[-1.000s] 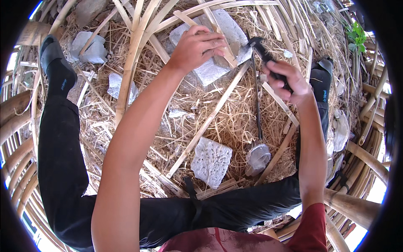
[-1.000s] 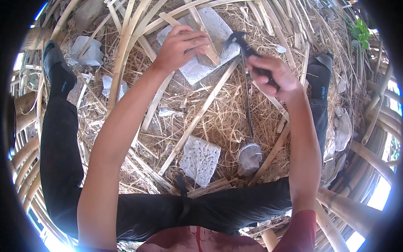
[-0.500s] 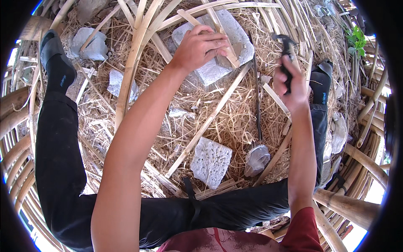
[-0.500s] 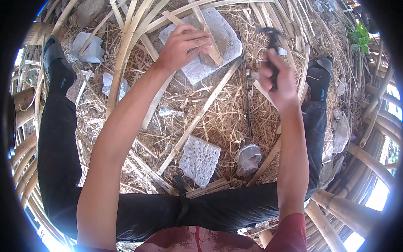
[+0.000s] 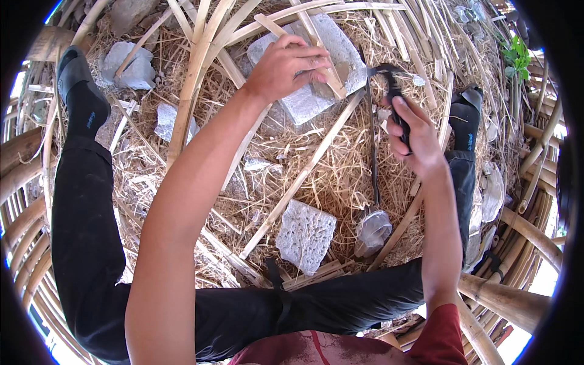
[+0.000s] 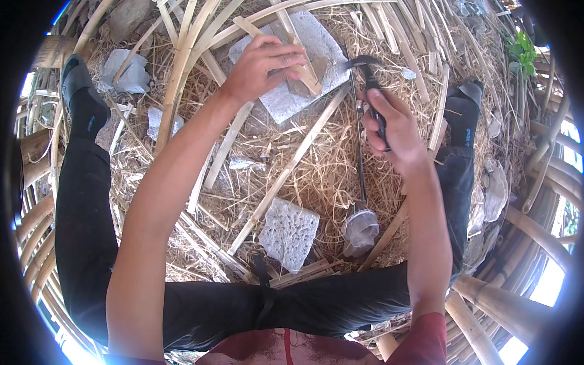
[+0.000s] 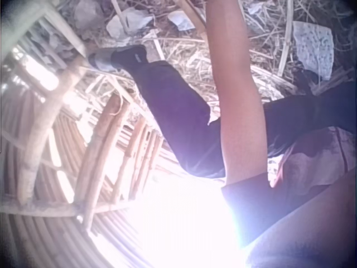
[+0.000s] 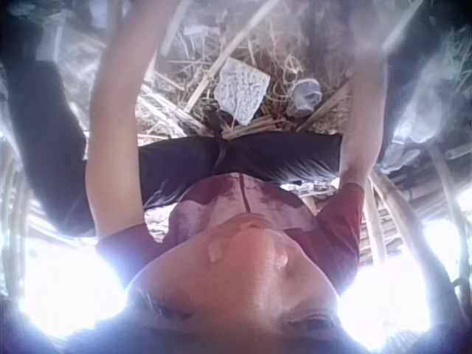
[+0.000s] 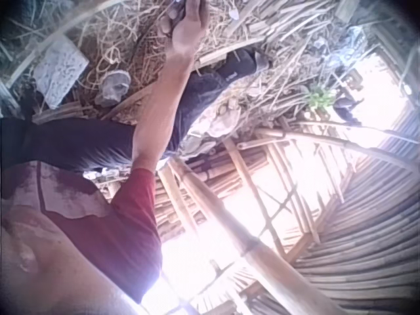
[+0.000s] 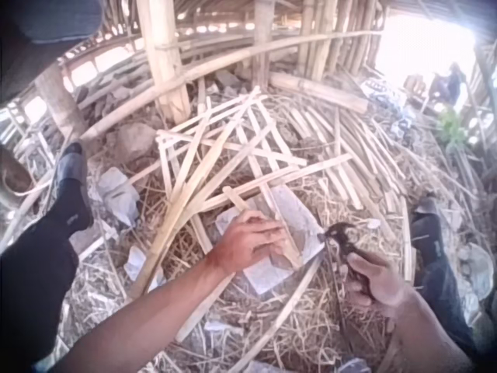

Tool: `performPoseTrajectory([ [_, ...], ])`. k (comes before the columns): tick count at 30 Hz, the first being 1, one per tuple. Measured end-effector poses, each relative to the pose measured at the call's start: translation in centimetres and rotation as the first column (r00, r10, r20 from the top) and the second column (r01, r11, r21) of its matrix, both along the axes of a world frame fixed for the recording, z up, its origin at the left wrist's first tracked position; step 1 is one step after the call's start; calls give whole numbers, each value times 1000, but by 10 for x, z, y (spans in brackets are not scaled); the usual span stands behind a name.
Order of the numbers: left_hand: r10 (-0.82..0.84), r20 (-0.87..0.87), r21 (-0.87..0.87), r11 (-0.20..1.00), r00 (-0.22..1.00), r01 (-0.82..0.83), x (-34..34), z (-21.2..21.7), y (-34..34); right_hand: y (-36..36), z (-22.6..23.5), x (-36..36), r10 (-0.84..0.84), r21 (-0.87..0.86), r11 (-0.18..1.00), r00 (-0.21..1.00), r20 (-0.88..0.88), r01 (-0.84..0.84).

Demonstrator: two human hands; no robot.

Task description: The person weaves bamboo strips together, using a hammer to tap a nail into the wood and a small knife to trim the strips.

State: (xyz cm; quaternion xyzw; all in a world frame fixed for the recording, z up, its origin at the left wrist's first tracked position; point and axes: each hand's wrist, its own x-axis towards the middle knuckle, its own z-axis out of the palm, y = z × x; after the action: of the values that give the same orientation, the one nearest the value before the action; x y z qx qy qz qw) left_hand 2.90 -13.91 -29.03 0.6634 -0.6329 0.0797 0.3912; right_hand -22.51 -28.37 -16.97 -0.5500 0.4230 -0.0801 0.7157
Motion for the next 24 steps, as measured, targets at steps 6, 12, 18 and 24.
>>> performPoseTrajectory([
  [6, 10, -9, 10, 1000, 1000, -10, -3, -2, -1, -18, -1, 2, 242, 174, 959, 967, -84, -225],
  [12, 9, 14, 2, 1000, 1000, -9, -6, -1, -4, -61, -17, -3, -251, 263, 950, 911, 328, 167],
  [18, 12, 23, -3, 1000, 1000, -12, 3, 2, 0, -17, 10, 8, 306, -128, 939, 945, -112, -319],
  [24, 37, -30, 16, 999, 999, -37, -5, -2, 1, -6, 5, 11, 39, -340, 939, 998, -51, -54],
])
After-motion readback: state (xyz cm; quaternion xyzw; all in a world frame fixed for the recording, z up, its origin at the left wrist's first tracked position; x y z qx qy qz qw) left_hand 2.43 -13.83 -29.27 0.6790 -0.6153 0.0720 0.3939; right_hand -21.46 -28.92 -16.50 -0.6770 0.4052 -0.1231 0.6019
